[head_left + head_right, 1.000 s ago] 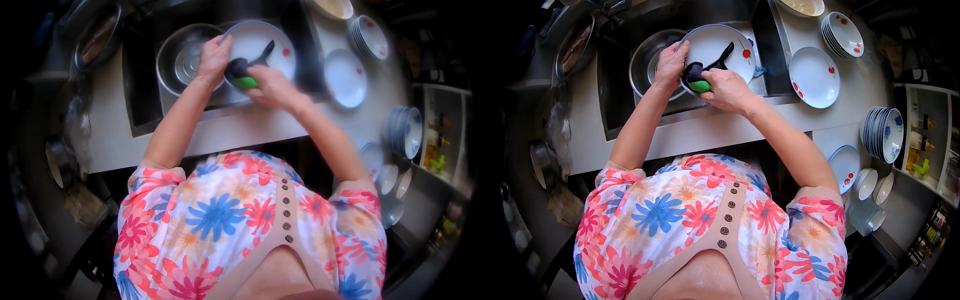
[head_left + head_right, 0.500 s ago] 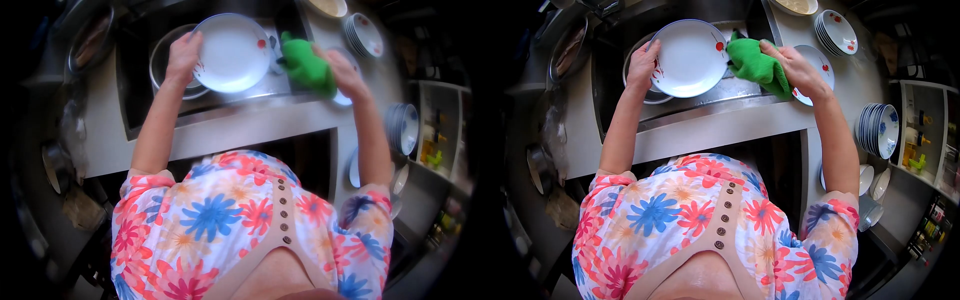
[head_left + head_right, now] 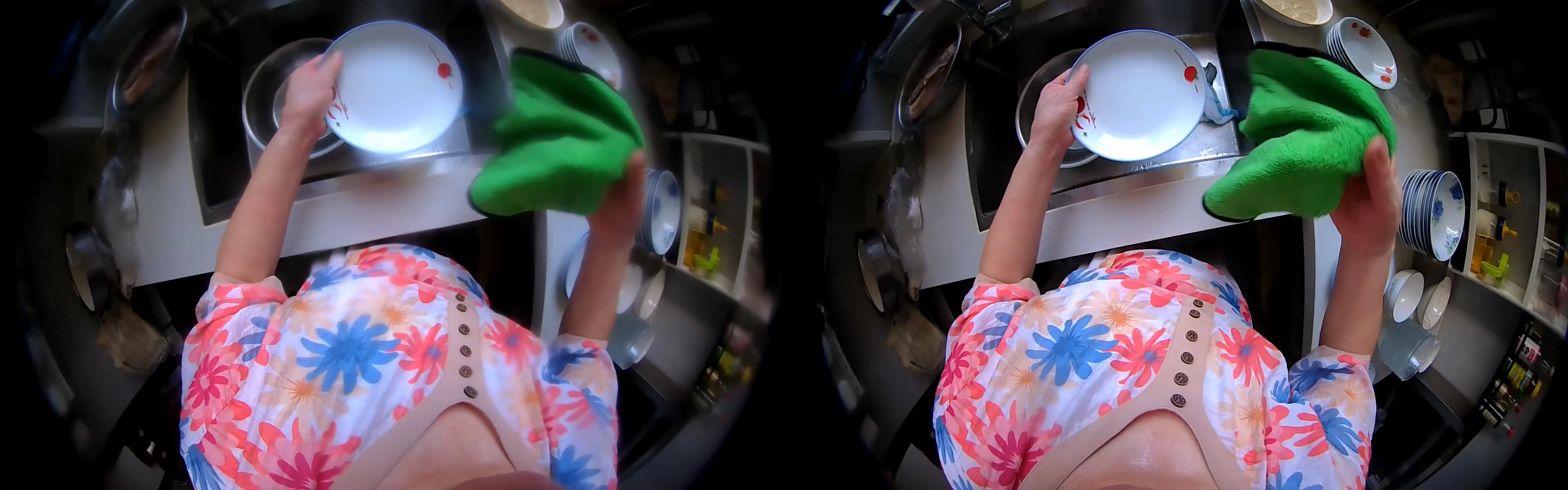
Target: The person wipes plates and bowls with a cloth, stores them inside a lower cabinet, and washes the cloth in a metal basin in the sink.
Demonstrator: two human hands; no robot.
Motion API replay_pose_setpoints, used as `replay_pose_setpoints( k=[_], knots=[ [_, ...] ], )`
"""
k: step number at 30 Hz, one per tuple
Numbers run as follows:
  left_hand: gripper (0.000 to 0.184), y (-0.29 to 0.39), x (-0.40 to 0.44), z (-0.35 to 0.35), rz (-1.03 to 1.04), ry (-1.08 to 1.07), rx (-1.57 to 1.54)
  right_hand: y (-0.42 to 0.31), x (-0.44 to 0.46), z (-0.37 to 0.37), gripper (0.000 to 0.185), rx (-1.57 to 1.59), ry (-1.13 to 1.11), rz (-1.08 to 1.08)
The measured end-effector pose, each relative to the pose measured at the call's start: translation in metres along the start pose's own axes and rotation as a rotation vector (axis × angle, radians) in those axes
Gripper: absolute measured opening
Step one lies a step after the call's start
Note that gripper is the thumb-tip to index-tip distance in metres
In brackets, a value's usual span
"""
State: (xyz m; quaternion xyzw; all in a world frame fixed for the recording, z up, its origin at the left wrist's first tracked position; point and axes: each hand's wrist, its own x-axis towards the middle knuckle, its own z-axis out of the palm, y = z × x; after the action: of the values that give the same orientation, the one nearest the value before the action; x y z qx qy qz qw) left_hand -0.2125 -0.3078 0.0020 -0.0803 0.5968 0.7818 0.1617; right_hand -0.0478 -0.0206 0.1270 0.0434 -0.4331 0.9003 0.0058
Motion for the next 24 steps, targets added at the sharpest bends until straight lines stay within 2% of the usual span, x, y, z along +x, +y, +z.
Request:
replay_pose_setpoints(
  k=[1,3,5,7,9,10,12,13,15,17,18,21,24],
  knots=[
    [0.026,0.0,-0.002,0.003,-0.005,0.002,-0.022,-0.001,-0.008,0.005,0.053,-0.104,0.019,-0.028],
    [0.026,0.002,-0.011,0.011,-0.052,-0.005,0.009,-0.001,-0.014,0.019,0.052,-0.672,-0.144,-0.048],
    [0.026,0.002,-0.022,0.023,-0.087,-0.079,0.026,0.012,0.004,0.023,0.042,-1.148,-0.435,-0.024],
    [0.028,0.002,-0.036,0.034,-0.106,-0.207,0.027,0.052,0.008,0.008,0.044,-1.434,-0.285,-0.049],
    [0.023,0.003,-0.05,0.048,-0.136,-0.306,0.158,0.076,0.017,-0.008,0.041,-1.618,-0.15,-0.191],
    [0.022,0.002,-0.055,0.053,-0.146,-0.382,0.202,0.075,0.033,-0.014,0.037,-1.941,-0.446,-0.37],
    [0.018,0.003,-0.07,0.066,-0.195,-0.585,0.221,0.089,0.048,-0.035,0.037,-1.934,-0.482,-0.332],
    [0.018,-0.004,-0.072,0.069,-0.155,-0.625,0.386,0.081,0.051,-0.02,0.039,-1.879,-0.466,-0.27],
    [0.019,0.006,-0.079,0.067,-0.177,-0.606,0.394,0.069,0.057,-0.004,0.043,-1.712,-0.426,-0.154],
    [0.02,0.003,-0.08,0.068,-0.064,-0.615,0.381,0.063,0.061,-0.002,0.037,-1.564,-0.435,0.158],
    [0.021,0.001,-0.082,0.073,0.006,-0.611,0.377,0.058,0.057,-0.006,0.032,-1.599,-0.447,0.176],
    [0.021,0.0,-0.082,0.067,0.014,-0.627,0.419,0.063,0.045,-0.014,0.031,-1.503,-0.354,0.216],
    [0.02,0.003,-0.079,0.065,0.088,-0.501,0.289,0.074,0.024,-0.029,0.03,-1.347,-0.07,0.154]
  ],
)
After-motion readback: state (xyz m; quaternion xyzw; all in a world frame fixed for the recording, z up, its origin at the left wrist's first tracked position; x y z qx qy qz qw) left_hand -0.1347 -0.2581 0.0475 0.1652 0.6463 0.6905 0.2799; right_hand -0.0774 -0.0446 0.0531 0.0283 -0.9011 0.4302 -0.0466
